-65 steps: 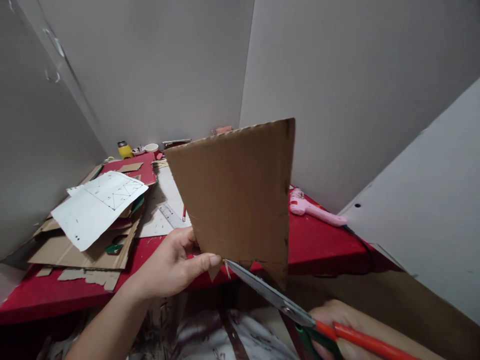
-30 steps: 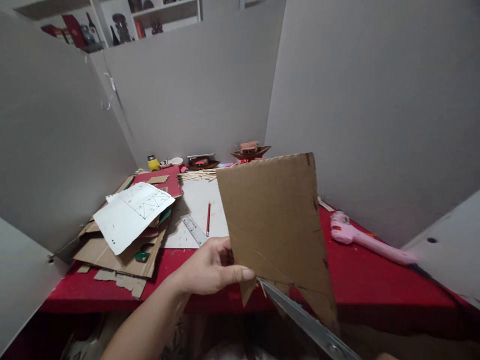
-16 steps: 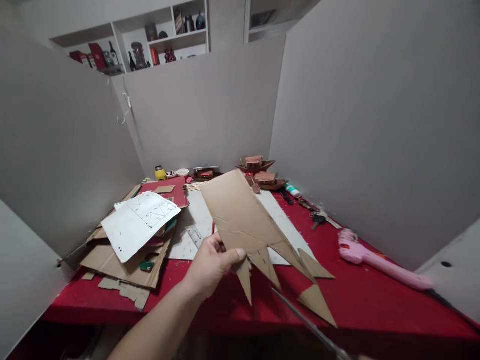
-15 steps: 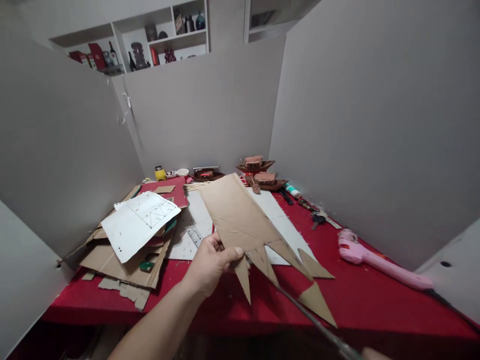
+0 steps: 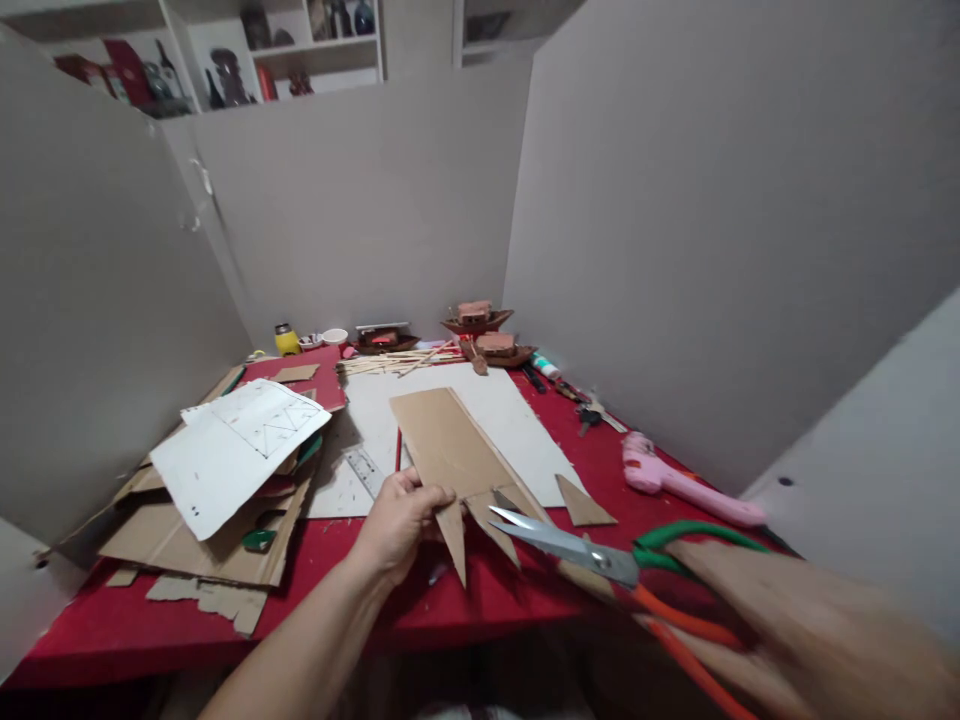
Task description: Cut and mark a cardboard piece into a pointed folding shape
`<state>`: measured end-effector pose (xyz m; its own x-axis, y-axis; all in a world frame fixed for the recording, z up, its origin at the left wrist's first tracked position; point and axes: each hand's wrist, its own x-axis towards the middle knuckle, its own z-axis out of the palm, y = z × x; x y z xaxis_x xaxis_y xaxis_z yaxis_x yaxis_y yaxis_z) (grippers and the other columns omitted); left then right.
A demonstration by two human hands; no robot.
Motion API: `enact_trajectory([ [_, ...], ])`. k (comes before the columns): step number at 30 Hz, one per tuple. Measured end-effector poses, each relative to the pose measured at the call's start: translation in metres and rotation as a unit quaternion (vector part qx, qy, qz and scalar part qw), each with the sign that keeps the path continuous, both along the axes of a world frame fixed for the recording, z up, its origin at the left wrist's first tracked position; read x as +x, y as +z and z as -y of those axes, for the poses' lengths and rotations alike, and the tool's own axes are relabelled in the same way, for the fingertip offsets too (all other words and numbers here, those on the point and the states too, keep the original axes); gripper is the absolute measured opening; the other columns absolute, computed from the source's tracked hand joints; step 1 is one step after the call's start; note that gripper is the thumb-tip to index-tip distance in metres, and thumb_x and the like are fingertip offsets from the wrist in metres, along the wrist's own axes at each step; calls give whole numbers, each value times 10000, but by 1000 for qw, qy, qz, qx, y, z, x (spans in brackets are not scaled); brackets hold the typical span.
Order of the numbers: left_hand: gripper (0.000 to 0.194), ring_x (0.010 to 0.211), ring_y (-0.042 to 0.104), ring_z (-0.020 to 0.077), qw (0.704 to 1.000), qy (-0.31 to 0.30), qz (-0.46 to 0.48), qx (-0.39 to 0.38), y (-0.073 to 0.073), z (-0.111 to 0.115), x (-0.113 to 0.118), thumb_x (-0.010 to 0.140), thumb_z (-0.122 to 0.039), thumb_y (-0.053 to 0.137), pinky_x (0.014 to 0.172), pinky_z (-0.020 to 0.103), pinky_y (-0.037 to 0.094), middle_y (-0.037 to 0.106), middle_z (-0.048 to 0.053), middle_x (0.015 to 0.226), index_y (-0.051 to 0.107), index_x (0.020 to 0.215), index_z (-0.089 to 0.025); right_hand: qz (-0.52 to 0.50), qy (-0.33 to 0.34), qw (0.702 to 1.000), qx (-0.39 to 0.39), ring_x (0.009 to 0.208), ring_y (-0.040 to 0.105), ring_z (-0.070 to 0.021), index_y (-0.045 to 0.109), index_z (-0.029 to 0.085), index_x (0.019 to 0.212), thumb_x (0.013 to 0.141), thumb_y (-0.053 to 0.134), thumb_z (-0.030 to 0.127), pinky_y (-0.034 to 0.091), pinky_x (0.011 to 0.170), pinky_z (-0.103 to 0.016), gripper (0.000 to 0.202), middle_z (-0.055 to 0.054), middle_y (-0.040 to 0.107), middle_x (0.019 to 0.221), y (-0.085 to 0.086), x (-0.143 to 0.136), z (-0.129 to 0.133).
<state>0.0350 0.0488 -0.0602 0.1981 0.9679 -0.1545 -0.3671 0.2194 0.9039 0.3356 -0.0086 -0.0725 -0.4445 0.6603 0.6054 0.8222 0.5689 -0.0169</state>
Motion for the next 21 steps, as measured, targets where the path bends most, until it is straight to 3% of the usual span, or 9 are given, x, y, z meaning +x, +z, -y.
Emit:
enact_trajectory([
  [6,161,493,552,97,1000,-20,-10,-13,-3,-2,-3,608,-190,726,494,198,412,653,-13,597,669,751,-141,116,-1,993,31,500,634,-213,592,217,737,955,470,428,467,450,-302,327,-52,640,609,15,-8,-5],
  [11,137,552,560,92,999,-41,-19,-2,-3,0,-4,660,-184,730,542,195,411,666,-11,656,686,784,-144,158,-11,987,40,519,570,-188,615,185,806,973,455,476,400,532,-302,372,-47,616,638,19,-6,-8],
  [15,107,552,561,99,998,-46,-31,6,-1,1,-5,663,-196,758,573,210,430,656,-10,624,683,721,-148,170,-7,985,41,497,514,-183,593,204,742,976,421,537,335,525,-317,442,-15,554,578,25,-7,-8],
  [21,138,555,553,106,996,-63,-62,1,1,4,-8,670,-233,786,619,240,457,676,12,654,710,736,-139,211,16,977,11,580,567,-209,617,190,839,1012,365,486,354,568,-334,426,-41,611,640,32,-3,-10],
])
